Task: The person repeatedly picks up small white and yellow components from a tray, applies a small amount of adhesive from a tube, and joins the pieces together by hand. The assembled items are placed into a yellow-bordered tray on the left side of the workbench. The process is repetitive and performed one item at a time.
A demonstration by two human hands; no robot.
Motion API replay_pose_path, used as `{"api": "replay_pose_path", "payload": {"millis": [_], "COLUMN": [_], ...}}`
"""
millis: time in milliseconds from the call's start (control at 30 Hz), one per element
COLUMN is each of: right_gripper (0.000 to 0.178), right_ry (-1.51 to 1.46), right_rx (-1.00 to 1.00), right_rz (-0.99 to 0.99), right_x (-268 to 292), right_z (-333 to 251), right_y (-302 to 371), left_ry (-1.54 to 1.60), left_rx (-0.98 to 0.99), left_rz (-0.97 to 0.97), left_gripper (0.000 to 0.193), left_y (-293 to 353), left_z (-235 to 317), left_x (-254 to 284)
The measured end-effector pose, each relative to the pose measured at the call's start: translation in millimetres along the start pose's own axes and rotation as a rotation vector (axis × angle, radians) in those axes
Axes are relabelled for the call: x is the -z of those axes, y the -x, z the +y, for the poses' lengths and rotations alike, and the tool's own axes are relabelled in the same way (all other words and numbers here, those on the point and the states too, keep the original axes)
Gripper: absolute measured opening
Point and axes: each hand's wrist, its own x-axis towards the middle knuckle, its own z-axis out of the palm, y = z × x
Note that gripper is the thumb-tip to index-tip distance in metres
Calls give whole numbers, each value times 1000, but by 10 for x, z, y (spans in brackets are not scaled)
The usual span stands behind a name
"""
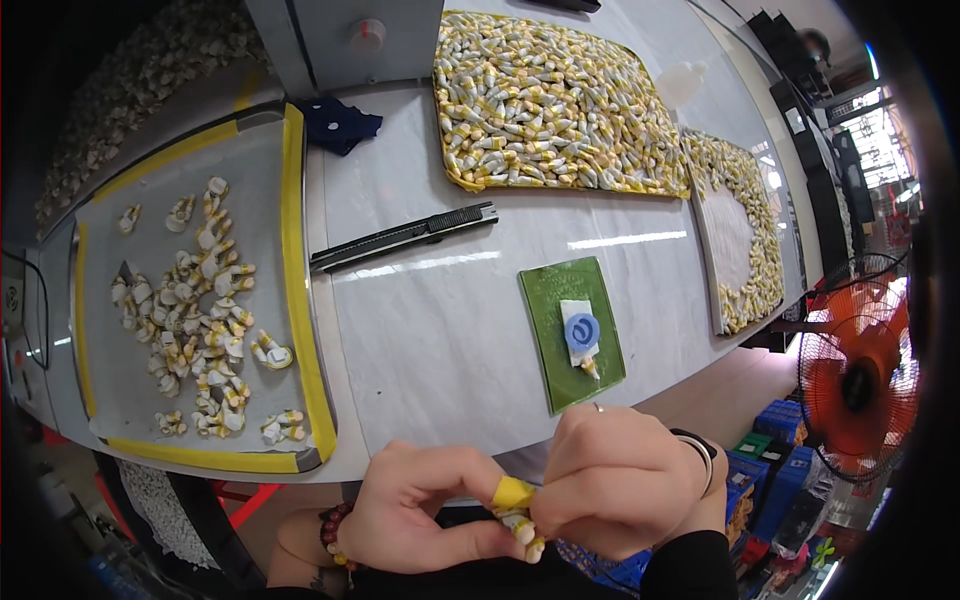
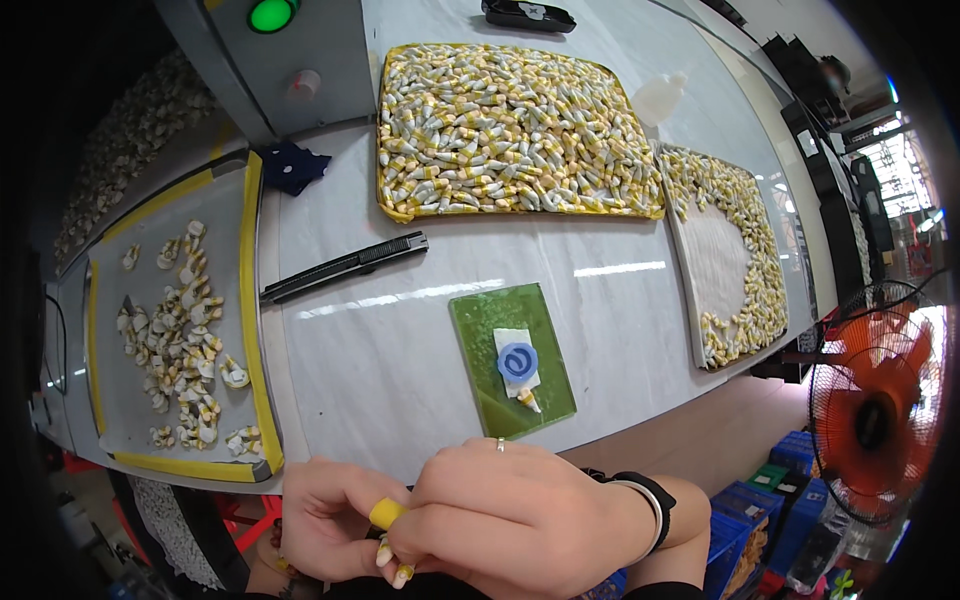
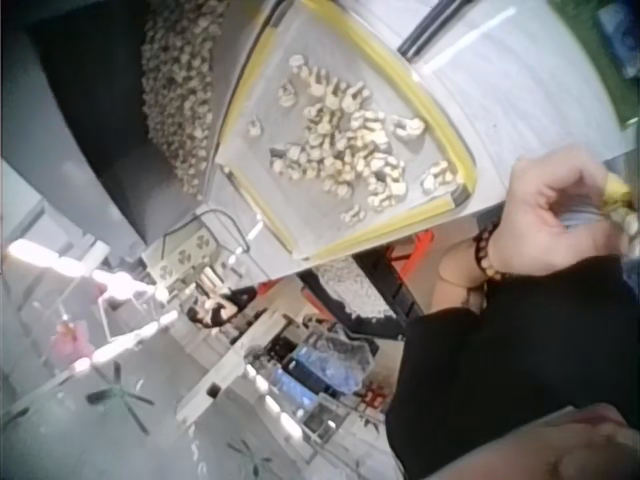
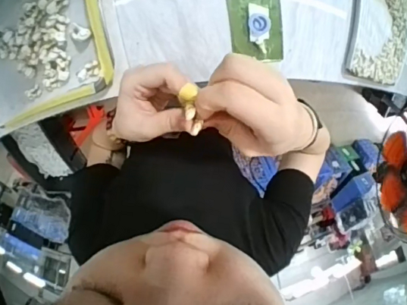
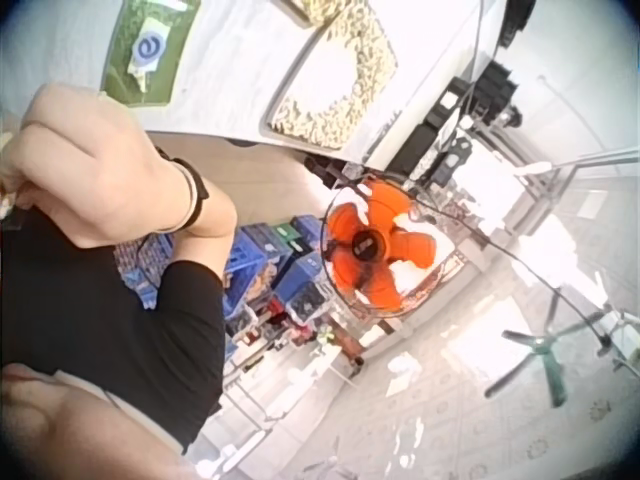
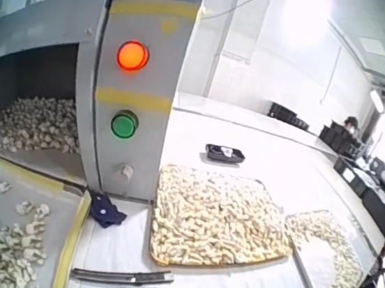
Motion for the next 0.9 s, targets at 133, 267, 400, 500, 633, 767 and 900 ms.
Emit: {"api": "replay_pose_path", "payload": {"millis": [133,267,400,500,633,767,900], "right_gripper": [18,27,28,24,21,18,15], "right_ry": [62,118,171,211,245,286,316], "right_rx": [39,71,-6,-9,-16,38,-45], "right_rz": [-15,61,215,235,252,234,298], "right_x": [-22,11,58,88,94,161,249], "right_z": [15,40,21,56,-4,17,4], "right_y": [-4,89,247,265,261,312,475], "left_ry": [-129,-1093,-1795,-1866,-1850,-1969,-2100], "left_rx": [95,-220,-129,62,-30,149,69], "left_rz": [66,82,270,264,591,727,800], "left_gripper": [16,24,33,41,37,41,43], "left_y": [17,222,313,245,-189,-573,-740], "left_z": [179,766,1419,1749,2178,2321,2223], "left_x": [2,294,463,693,1540,2348,2637]}}
